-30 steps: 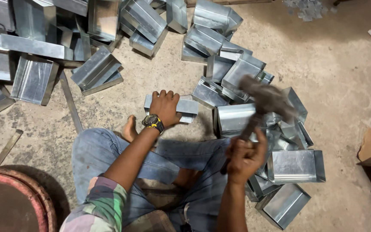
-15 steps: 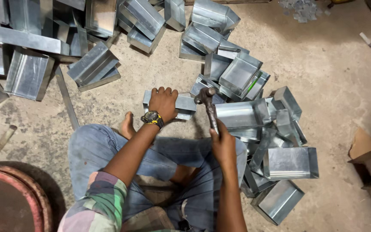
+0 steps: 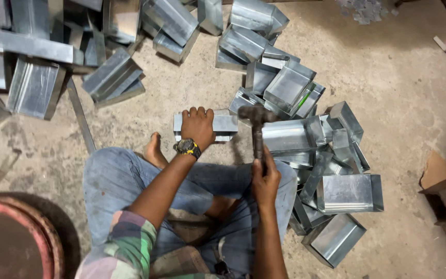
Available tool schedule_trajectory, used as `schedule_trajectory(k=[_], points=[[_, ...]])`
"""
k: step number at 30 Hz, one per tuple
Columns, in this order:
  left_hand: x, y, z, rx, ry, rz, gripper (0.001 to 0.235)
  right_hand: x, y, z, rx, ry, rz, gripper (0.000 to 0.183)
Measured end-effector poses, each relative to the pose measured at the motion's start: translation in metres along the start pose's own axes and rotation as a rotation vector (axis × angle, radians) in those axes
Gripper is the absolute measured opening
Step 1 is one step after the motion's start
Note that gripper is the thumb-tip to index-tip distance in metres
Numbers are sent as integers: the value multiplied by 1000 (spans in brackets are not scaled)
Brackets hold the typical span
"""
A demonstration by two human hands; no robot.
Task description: The person uses a hammer to flatten or shape small rectangular metal pieces while sitting on the floor.
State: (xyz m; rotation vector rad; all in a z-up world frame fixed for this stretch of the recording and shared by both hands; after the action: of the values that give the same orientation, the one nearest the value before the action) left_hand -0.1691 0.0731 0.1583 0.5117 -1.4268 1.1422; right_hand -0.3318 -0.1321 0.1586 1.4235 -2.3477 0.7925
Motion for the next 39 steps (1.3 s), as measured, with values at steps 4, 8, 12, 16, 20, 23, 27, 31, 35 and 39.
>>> schedule_trajectory(k=[4, 8, 12, 16, 20, 23, 27, 31, 35, 39], points=[[-9, 3, -1, 5, -17, -16, 34, -12, 18, 45, -522, -249, -45, 56], [-4, -2, -1, 18, -14, -6, 33, -26, 4, 2, 20, 84, -81, 47], [12, 9, -13, 78, 7, 69, 47, 0, 1, -20, 86, -26, 15, 38], [13, 70, -73, 393, 164, 269, 63, 31, 8, -38, -211, -404, 46, 49], [-41, 94, -111, 430, 334, 281, 75, 42, 14, -80, -32, -720, 86, 48], [-85, 89, -93, 364, 282, 161, 61, 13, 13, -79, -12, -739, 127, 54], [-109, 88, -57, 428, 273, 133, 45, -47, 9, -74, 21, 102, 21, 50], [-97, 95, -56, 483, 241, 129, 35, -49, 19, -98, 258, 137, 41, 45], [-95, 91, -55, 464, 289, 90, 44, -58, 25, -85, -18, 39, 13, 47], [-86, 89, -56, 418, 302, 199, 46, -85, 19, -67, -145, 166, -143, 42]])
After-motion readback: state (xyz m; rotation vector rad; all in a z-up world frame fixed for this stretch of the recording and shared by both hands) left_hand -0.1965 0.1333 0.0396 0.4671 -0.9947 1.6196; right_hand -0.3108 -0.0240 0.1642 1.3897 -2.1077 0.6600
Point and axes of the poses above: each hand's wrist, its own y-axis away from the middle knuckle, its own x-axis out of the back of the hand, z = x × y, the point moved 9 cm from there along -y, towards the middle knuckle, and after that the axes turned 9 degrees about -x, right-handed, at the moved point
